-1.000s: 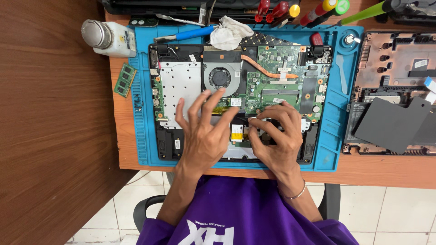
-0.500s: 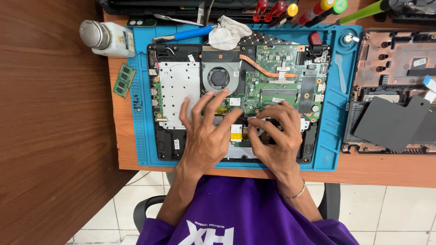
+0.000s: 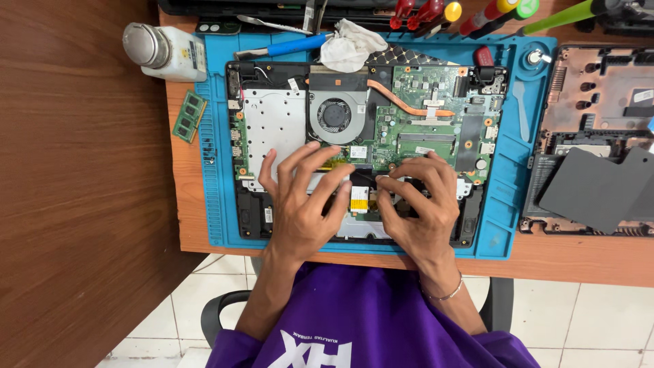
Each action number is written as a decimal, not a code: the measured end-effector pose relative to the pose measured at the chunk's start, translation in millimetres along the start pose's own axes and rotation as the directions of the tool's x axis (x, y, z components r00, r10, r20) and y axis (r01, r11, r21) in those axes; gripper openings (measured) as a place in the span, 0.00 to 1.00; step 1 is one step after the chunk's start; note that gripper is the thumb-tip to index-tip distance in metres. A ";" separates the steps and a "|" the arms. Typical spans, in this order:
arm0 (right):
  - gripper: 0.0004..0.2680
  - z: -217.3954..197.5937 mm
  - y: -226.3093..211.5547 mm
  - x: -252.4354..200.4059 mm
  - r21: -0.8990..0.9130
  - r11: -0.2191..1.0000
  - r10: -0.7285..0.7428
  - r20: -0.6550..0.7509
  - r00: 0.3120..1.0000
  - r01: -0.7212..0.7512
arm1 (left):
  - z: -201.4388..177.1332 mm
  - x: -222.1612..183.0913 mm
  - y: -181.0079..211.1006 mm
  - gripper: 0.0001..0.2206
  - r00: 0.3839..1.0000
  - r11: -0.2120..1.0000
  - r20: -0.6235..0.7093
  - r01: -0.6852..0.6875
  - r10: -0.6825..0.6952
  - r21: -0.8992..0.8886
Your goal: The person works on a disassembled laptop motherboard placed on a blue anti-static mat. They use tweezers to manipulate small components and ribbon cables, and a blue plastic spudger to pry and adjust parts on the circuit board. The workspace includes various tools and spare laptop parts.
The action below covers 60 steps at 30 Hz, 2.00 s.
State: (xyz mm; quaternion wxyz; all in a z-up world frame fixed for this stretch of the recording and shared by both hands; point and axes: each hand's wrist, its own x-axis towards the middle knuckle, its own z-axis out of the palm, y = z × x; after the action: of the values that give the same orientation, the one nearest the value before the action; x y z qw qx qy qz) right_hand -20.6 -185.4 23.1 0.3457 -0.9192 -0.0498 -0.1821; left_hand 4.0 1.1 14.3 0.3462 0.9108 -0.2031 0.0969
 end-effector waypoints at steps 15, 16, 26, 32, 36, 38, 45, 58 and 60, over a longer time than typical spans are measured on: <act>0.08 0.8 -0.7 0.1 0.004 1.000 0.020 -0.010 1.000 -0.020 | 10.1 5.8 -0.1 0.11 0.995 0.997 0.091 -0.056 0.051 0.051; 0.08 0.7 -0.6 0.4 0.003 1.000 0.020 -0.012 1.000 -0.020 | 10.8 6.9 -0.1 0.10 0.993 0.995 0.098 -0.066 0.059 0.072; 0.08 0.3 0.3 0.2 -0.001 1.000 0.011 -0.010 1.000 -0.011 | 7.7 5.1 3.1 0.10 0.993 0.998 0.117 -0.027 0.020 0.051; 0.07 0.9 1.0 0.1 -0.015 1.000 0.004 -0.012 1.000 -0.004 | 2.7 4.6 1.2 0.09 0.996 0.997 0.090 0.023 -0.030 0.075; 0.07 0.7 1.0 0.5 -0.010 1.000 -0.002 -0.006 1.000 0.002 | -0.7 9.2 -0.4 0.07 0.999 0.997 0.034 0.026 -0.028 0.073; 0.07 -0.9 1.2 0.6 -0.008 1.000 -0.002 -0.003 1.000 0.002 | -1.7 12.9 -0.5 0.05 1.000 0.998 0.016 0.023 -0.024 0.061; 0.07 -4.2 0.9 2.4 0.008 1.000 -0.003 -0.008 1.000 0.003 | -11.3 28.4 -8.1 0.06 1.000 0.998 -0.005 0.018 -0.017 0.065; 0.07 -14.9 -4.0 18.5 0.014 1.000 -0.008 -0.011 1.000 0.008 | -13.9 43.4 -8.7 0.02 1.000 0.999 -0.007 0.025 -0.024 0.026; 0.08 -18.0 -2.5 21.4 0.021 1.000 -0.006 -0.019 1.000 0.006 | -12.7 46.3 -6.8 0.02 1.000 1.000 0.003 0.017 -0.017 0.005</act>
State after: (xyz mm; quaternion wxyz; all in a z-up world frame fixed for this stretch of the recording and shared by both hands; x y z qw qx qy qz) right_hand -6.7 -195.9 45.0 0.3553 -0.9135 -0.0510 -0.1914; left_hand 48.1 0.2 34.3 0.3446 0.9134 -0.1956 0.0928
